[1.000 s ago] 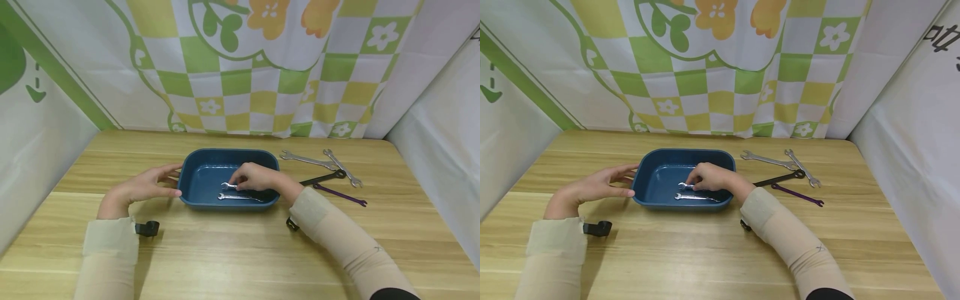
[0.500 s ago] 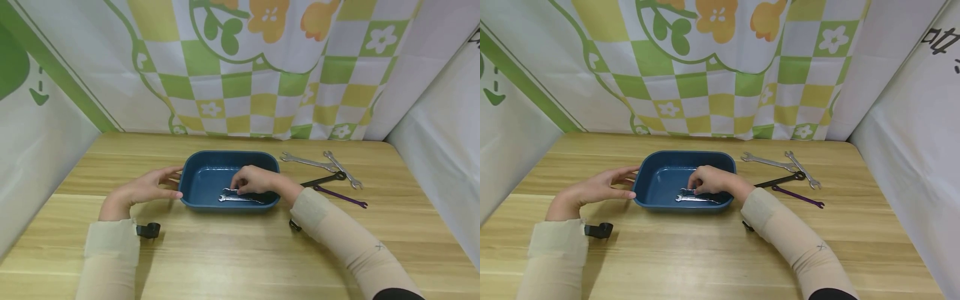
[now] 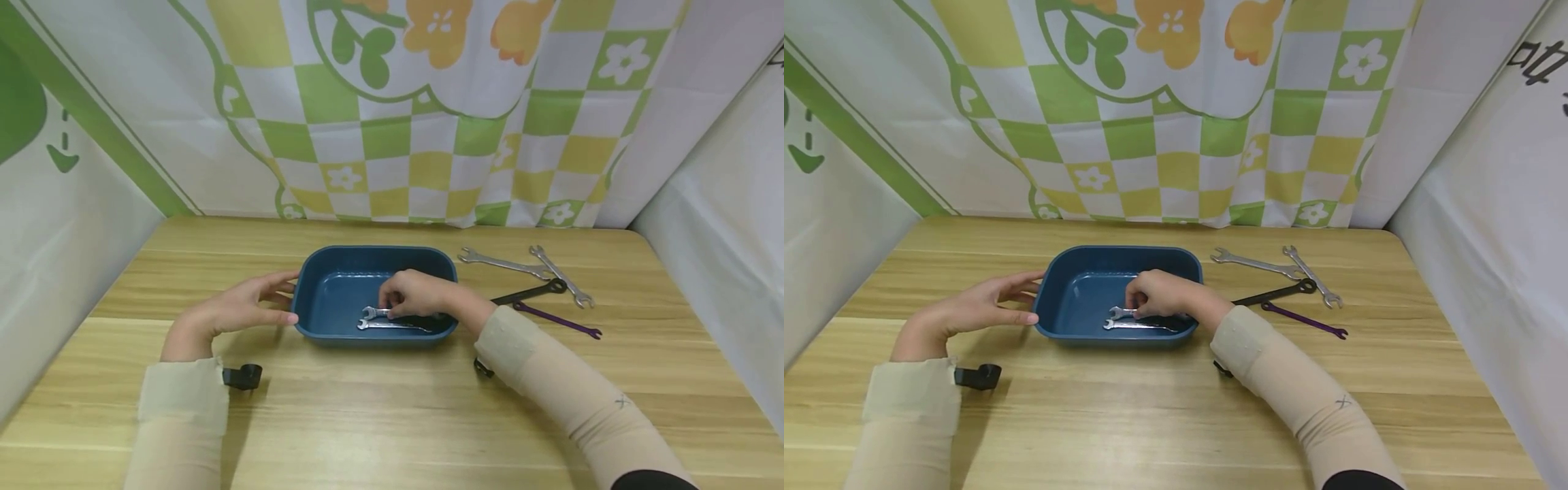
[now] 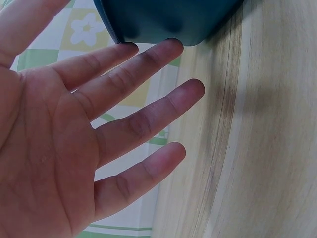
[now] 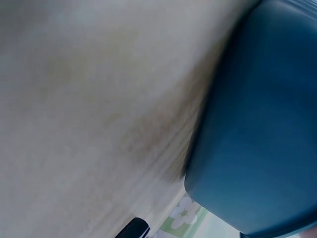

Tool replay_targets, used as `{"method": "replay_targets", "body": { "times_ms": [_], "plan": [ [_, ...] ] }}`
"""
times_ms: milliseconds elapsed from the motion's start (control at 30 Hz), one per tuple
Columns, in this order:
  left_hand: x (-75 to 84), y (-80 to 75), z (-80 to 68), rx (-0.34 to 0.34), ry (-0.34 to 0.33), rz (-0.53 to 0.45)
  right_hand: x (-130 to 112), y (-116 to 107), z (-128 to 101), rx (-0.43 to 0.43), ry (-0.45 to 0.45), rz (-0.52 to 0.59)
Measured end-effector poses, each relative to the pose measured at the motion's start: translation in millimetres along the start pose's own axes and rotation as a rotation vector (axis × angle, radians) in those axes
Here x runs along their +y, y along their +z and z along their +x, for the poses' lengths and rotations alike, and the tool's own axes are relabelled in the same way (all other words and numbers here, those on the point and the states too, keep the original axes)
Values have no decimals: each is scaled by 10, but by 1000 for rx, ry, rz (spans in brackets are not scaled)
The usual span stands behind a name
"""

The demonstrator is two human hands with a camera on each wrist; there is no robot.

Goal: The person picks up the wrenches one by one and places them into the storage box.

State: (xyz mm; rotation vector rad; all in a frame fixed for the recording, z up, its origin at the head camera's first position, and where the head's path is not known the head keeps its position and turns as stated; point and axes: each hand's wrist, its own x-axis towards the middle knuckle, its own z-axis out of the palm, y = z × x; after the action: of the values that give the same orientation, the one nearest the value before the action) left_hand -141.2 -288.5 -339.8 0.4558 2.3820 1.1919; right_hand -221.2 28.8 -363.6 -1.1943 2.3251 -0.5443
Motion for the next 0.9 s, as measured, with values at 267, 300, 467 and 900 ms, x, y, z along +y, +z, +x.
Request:
{"method": "replay_targets", "body": {
  "times_ms": [267, 300, 467, 900],
  "plan": [
    [-1, -1, -12, -2, 1, 2, -2, -17, -13, -4, 17, -21],
    [0, 0, -11, -2, -1, 2, -1, -25, -19, -3, 16, -27],
    [5, 3, -14, -5, -10, 5, 5, -108, -77, 18, -2, -33],
    [2, -2, -5, 6, 4, 7, 39, -475, -548, 188, -51, 38]
  ]
}}
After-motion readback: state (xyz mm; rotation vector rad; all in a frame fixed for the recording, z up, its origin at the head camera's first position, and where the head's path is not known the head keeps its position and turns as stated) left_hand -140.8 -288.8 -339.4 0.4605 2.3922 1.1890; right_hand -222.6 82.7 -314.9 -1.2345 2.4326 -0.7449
